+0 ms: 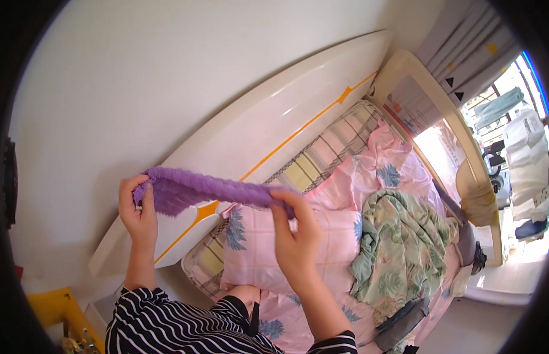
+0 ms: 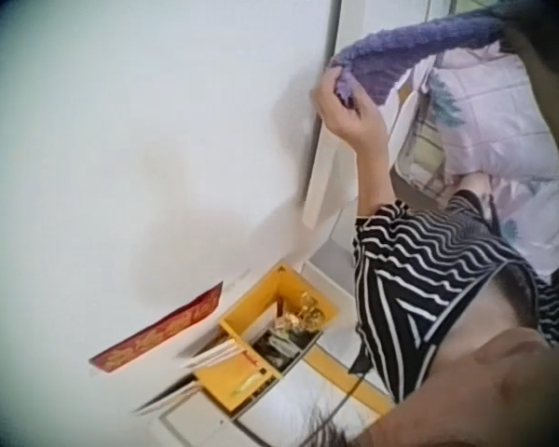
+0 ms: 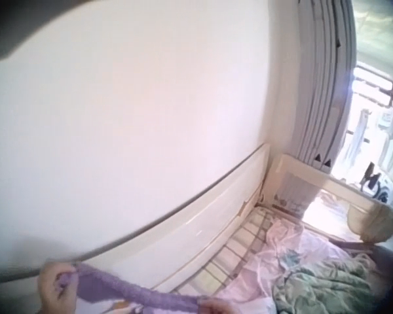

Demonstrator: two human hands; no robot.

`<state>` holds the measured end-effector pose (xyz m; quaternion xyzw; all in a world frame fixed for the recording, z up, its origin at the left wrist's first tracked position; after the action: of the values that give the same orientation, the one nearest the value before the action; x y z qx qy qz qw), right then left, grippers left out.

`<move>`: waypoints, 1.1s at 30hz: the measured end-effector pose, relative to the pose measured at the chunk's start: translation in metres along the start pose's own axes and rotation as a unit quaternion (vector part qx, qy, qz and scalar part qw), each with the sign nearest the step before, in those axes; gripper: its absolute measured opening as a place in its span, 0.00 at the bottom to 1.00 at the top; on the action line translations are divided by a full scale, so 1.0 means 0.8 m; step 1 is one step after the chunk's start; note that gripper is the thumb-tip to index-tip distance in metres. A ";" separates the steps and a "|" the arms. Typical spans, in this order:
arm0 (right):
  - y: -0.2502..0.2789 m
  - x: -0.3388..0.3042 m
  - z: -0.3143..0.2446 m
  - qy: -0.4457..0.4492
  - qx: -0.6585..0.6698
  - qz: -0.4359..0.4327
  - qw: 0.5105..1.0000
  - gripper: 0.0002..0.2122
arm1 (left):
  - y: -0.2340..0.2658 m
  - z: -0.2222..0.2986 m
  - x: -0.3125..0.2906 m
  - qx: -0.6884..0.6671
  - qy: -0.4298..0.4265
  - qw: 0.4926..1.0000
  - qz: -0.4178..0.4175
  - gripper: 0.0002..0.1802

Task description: Cleaning the headboard of a bed using a purple cloth.

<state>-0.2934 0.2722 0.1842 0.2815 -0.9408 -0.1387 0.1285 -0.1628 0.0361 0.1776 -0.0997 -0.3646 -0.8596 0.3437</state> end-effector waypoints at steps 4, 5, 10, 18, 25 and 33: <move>-0.090 0.100 -0.007 0.061 0.055 -0.044 0.996 0.15 | 0.007 -0.034 0.018 0.186 -0.017 0.982 0.028 0.15; -0.104 0.118 -0.007 0.070 -0.005 -0.071 0.995 0.17 | -0.004 -0.040 0.023 0.272 -0.051 0.961 0.008 0.18; -0.170 0.164 0.029 0.157 -0.210 -0.115 0.958 0.27 | -0.036 -0.052 0.030 0.330 -0.022 0.928 -0.169 0.26; -0.180 0.166 0.042 0.159 -0.296 -0.124 0.934 0.27 | -0.035 -0.058 0.027 0.338 -0.020 0.922 -0.187 0.28; -0.176 0.169 0.058 0.157 -0.291 -0.141 0.933 0.27 | -0.039 -0.056 0.027 0.366 -0.033 0.915 -0.168 0.28; -0.149 0.190 0.067 0.217 -0.279 -0.166 0.920 0.26 | -0.055 -0.048 0.029 0.350 -0.007 0.926 -0.140 0.27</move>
<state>-0.3742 0.1008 0.1197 0.4095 -0.7525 -0.3508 0.3781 -0.2063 0.0191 0.1352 0.0733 -0.6549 -0.7160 0.2304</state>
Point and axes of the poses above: each hand's wrist, its own x-axis towards the middle knuckle, its own y-axis out of the back of the hand, z = x × y, the point moved 1 cm from there along x, towards the middle knuckle, and after that the axes turned 15 degrees about -z, right-handed, at the moved point
